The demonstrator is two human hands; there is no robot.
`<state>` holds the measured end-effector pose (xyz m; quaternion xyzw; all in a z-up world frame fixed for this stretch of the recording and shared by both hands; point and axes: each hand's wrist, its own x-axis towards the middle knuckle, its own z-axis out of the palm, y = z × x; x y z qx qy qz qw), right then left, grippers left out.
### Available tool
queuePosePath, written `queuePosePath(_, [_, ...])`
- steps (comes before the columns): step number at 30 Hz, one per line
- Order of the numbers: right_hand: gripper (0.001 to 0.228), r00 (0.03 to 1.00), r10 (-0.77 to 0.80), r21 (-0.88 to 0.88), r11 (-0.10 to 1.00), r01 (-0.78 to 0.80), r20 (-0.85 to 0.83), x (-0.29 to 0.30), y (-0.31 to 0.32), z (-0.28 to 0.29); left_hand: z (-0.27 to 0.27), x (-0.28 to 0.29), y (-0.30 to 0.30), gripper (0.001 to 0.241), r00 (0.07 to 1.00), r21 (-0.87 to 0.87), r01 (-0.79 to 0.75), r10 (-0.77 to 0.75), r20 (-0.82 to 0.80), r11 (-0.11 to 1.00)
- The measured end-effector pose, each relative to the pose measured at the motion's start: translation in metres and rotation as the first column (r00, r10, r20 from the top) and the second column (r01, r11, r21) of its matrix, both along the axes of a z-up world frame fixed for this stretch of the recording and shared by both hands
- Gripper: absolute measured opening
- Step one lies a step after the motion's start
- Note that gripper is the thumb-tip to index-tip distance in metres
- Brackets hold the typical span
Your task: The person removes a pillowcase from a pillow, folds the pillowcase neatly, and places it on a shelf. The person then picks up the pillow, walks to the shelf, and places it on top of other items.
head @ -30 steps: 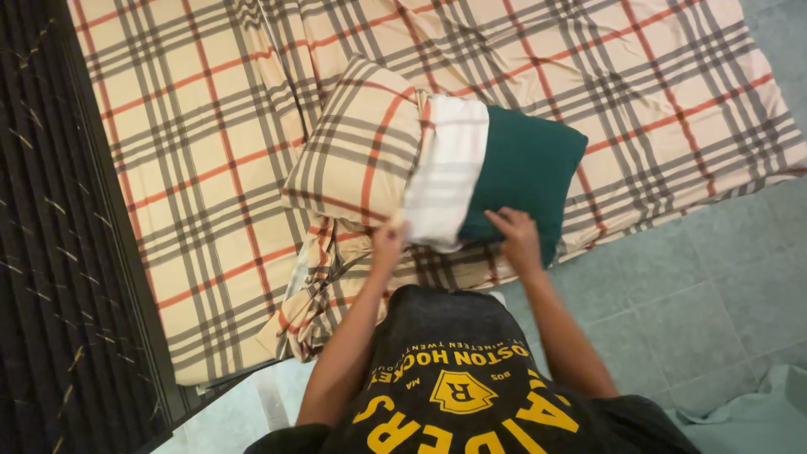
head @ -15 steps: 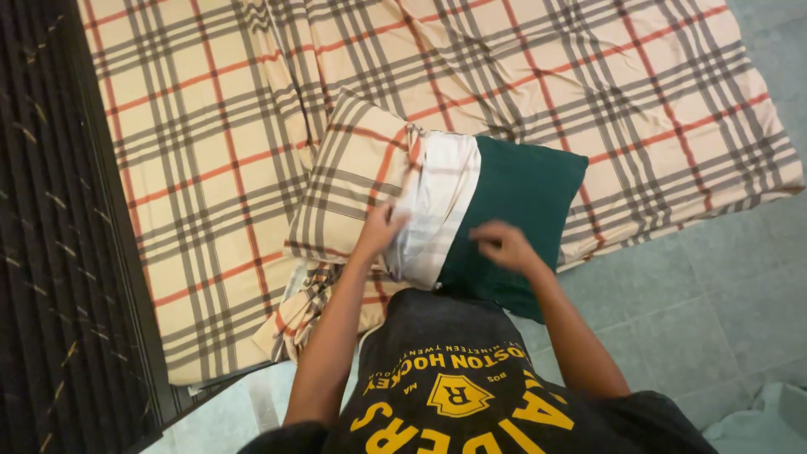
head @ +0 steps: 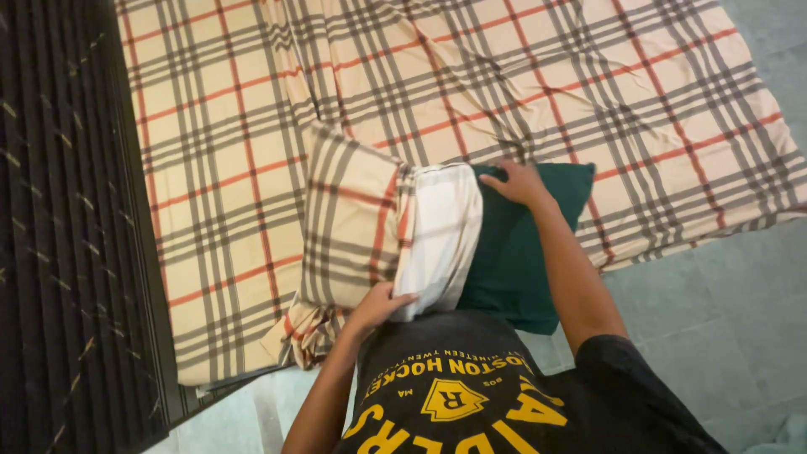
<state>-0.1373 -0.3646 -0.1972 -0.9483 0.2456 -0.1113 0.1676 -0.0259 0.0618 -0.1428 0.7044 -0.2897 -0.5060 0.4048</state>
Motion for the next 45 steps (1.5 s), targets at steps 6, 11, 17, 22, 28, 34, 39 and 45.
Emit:
queuePosePath(6, [0.045, 0.967, 0.144, 0.124, 0.985, -0.119, -0.212, 0.036, 0.069, 0.023, 0.008, 0.035, -0.013, 0.055, 0.987, -0.008, -0.143, 0.143, 0.069, 0.99])
queuePosePath(11, [0.023, 0.849, 0.285, -0.191, 0.956, -0.221, 0.444, 0.007, 0.1, 0.096, 0.084, 0.088, -0.079, 0.053, 0.774, -0.369, -0.568, 0.63, 0.062, 0.735])
queuePosePath(17, [0.03, 0.717, 0.393, -0.599, 0.8, 0.042, 0.575, -0.042, 0.095, 0.215, 0.184, 0.09, -0.075, 0.017, 0.824, -0.705, -0.522, 0.498, -0.271, 0.48])
queuePosePath(22, [0.038, 0.775, 0.357, -0.474, 0.876, -0.083, 0.522, -0.069, 0.123, 0.161, 0.121, 0.045, -0.024, 0.027, 0.862, -0.634, -0.377, 0.506, 0.026, 0.675])
queuePosePath(28, [0.06, 0.948, 0.185, 0.13, 0.966, -0.224, 0.26, -0.103, 0.174, 0.004, -0.037, -0.012, 0.04, 0.052, 0.892, 0.039, -0.37, 0.344, 0.293, 0.928])
queuePosePath(34, [0.065, 0.982, -0.184, 0.949, 0.313, 0.024, 0.036, -0.102, 0.233, -0.039, -0.041, -0.04, 0.012, 0.043, 0.937, 0.012, -0.166, 0.154, 0.313, 0.986])
queuePosePath(39, [0.039, 0.974, -0.215, 0.992, 0.124, -0.039, 0.065, -0.079, 0.227, -0.06, -0.009, -0.014, -0.053, 0.06, 0.921, -0.027, -0.165, 0.164, 0.352, 0.986])
queuePosePath(45, [0.007, 0.966, -0.074, 0.916, 0.342, -0.209, 0.248, -0.08, 0.212, -0.036, -0.021, 0.037, -0.075, 0.033, 0.781, -0.154, -0.624, 0.62, -0.079, 0.766])
